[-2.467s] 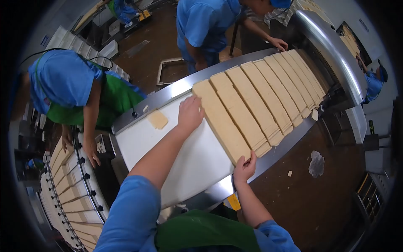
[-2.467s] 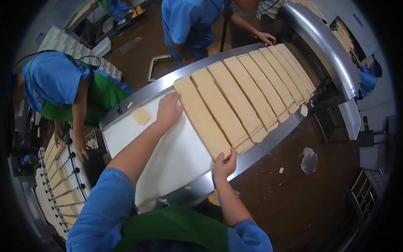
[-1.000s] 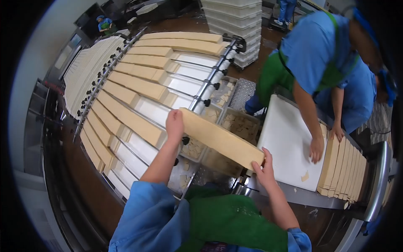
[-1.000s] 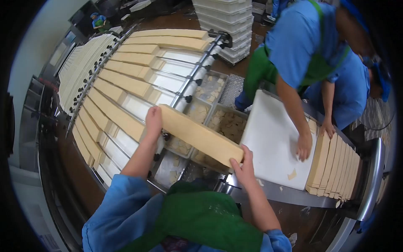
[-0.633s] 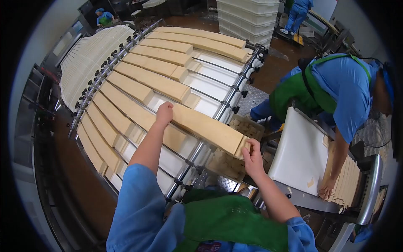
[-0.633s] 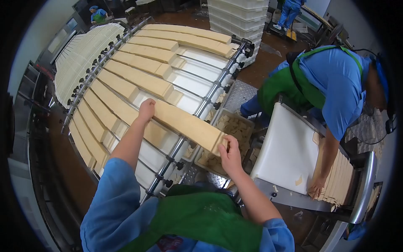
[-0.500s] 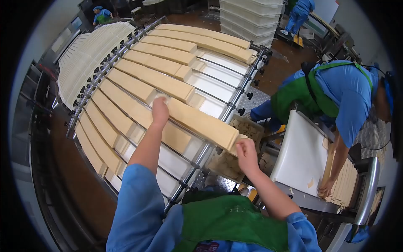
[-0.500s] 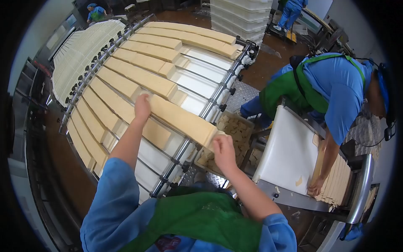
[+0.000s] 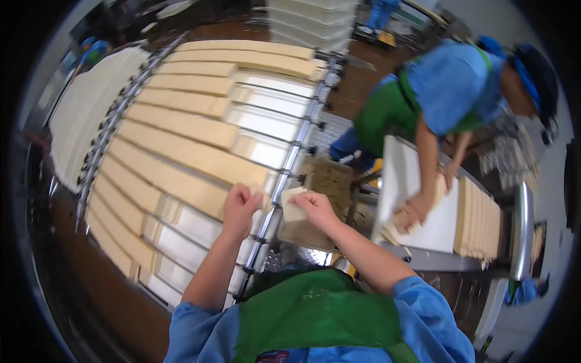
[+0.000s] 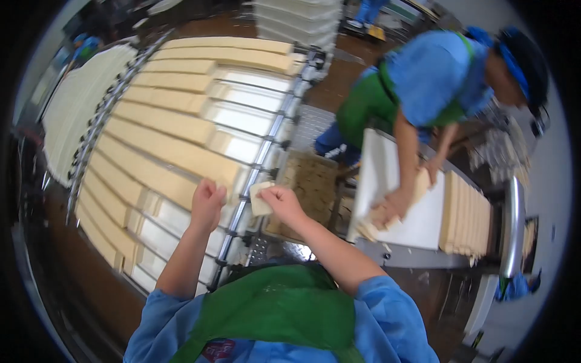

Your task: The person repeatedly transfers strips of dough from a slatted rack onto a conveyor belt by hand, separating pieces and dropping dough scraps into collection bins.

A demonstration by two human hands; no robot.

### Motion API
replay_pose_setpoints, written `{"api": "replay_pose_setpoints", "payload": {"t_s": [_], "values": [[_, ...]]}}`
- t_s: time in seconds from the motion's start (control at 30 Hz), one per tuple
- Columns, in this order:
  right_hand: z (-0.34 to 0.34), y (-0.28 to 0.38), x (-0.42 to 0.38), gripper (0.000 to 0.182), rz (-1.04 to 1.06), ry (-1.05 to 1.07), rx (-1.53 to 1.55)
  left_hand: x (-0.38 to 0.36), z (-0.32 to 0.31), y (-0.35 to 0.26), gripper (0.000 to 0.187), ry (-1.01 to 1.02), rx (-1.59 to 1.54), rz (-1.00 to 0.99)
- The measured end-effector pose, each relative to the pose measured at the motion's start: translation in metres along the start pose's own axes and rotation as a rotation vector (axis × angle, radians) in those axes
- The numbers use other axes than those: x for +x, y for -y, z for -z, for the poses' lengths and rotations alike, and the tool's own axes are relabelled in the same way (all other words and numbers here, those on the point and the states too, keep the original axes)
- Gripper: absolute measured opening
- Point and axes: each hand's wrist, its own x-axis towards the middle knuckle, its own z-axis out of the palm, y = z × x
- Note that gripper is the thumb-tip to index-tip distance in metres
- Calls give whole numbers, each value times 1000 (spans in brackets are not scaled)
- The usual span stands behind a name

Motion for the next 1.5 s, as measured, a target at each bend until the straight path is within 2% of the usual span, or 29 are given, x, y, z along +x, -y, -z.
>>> {"api": "replay_pose_setpoints", "payload": {"t_s": [0.03,0.07,0.13,0.17,0.2,0.27,0.3,0.4,0.43,0.47,0.53,0.63,0.7,0.8,0.9,1.0,1.13,1.23,1.3,1.43,1.5], "values": [[15,5,-18,26,-95,-51,24,-11,-8,10,35,80,44,0],[28,-8,-30,27,-57,-116,32,-19,-16,23,37,121,35,79],[58,-20,-55,30,26,-145,-326,-36,-41,38,36,235,56,136],[72,-51,-67,33,123,-179,-366,-39,-53,48,35,244,83,150],[84,-56,-85,34,0,-203,-346,-41,-65,57,35,250,113,162],[104,-75,-122,34,-120,-333,-287,-40,-83,75,31,246,216,195],[113,-58,-141,33,-201,-354,-60,-34,-84,92,27,222,306,156],[156,-48,-196,26,-130,-544,114,-17,-108,118,19,176,644,-66],[177,-52,-214,24,-119,-626,120,-13,-116,124,24,178,838,-165],[198,-59,-232,23,-109,-707,126,-8,-126,132,23,185,857,-184],[244,-87,-263,21,-10,-991,238,-7,-158,139,21,303,869,-142],[318,-103,-306,22,14,-1436,374,-12,-218,159,19,447,820,-37],[377,-132,-335,23,39,-1650,278,-19,-256,187,14,508,724,39],[448,-157,-360,31,61,-1912,277,-37,-320,215,9,597,735,59],[503,-177,-362,32,133,-2063,319,-56,-385,229,10,688,757,75],[524,-200,-358,39,0,-1914,-30,-50,-431,255,10,810,848,51],[519,-181,-356,45,-273,-1911,-293,-22,-507,301,11,952,1076,-55],[517,-178,-358,44,-260,-1875,-337,5,-582,352,19,1070,1179,-293],[516,-169,-361,45,-301,-1836,-299,14,-636,390,22,1059,1203,-615],[519,-164,-364,47,-353,-1793,-289,21,-741,440,45,1059,1323,-795],[521,-168,-366,48,-335,-1784,-349,20,-772,462,51,959,1350,-779]]}}
